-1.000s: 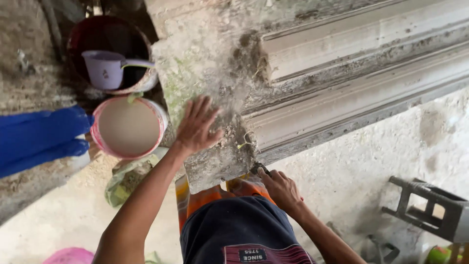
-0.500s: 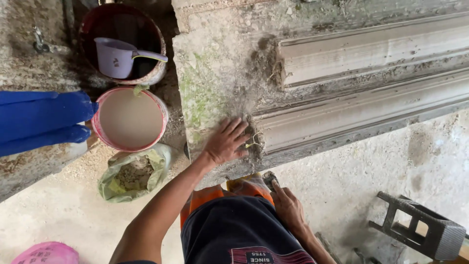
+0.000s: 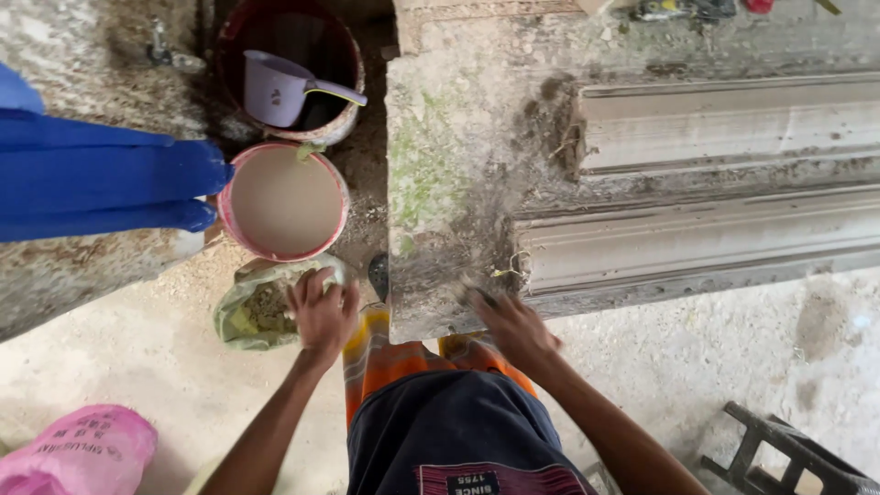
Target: The person uses a sanding block to smooth the surface of long, white decorative moldings resting on a workbench. They move along the length of the moldings, sanding the flat surfaces and edges, and occasionally wipe away dust with their hand.
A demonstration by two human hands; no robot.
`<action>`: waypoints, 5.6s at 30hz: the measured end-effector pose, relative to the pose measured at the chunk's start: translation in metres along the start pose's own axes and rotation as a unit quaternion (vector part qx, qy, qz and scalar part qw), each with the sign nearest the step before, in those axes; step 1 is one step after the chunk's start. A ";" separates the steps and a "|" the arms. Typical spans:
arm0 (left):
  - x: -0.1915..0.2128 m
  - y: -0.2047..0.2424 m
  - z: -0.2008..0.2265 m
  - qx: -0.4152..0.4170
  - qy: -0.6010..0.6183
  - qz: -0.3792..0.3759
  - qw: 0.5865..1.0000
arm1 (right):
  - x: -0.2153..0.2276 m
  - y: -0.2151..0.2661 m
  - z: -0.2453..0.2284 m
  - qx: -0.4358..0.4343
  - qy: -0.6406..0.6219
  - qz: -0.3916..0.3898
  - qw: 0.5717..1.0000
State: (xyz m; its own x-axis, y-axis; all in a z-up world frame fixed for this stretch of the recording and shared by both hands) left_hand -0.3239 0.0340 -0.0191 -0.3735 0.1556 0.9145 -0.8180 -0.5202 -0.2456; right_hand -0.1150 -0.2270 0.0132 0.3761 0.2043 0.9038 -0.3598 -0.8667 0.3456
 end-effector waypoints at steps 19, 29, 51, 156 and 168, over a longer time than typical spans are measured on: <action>-0.113 -0.009 0.014 0.445 0.391 0.001 0.805 | 0.058 -0.176 -0.046 -0.085 0.003 0.032 0.996; -0.162 0.069 -0.006 0.608 0.591 0.116 0.518 | -0.004 -0.155 -0.090 0.042 -0.090 -0.253 0.962; -0.167 0.086 0.051 0.568 0.718 0.062 0.398 | 0.074 -0.062 -0.096 0.066 0.224 -0.182 0.955; -0.187 -0.261 0.297 0.276 0.211 -0.138 0.928 | 0.200 -0.088 0.366 -0.037 0.049 -0.235 0.970; -0.196 -0.244 0.269 0.234 0.277 -0.001 0.932 | 0.191 -0.122 0.271 0.083 0.034 -0.163 0.982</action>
State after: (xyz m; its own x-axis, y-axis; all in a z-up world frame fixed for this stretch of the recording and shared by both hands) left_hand 0.0668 -0.0957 -0.0519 -0.6471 0.4983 0.5770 -0.5865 -0.8089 0.0407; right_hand 0.2319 -0.2059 0.0755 0.3881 0.5093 0.7681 -0.0835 -0.8106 0.5796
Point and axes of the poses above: each hand's wrist, its own y-axis away from the middle knuckle, its own x-axis out of the back of the hand, z = x × y, the point moved 4 cm from there along -y, towards the middle knuckle, and after that the axes turned 7 degrees about -x, right-handed, at the moved point
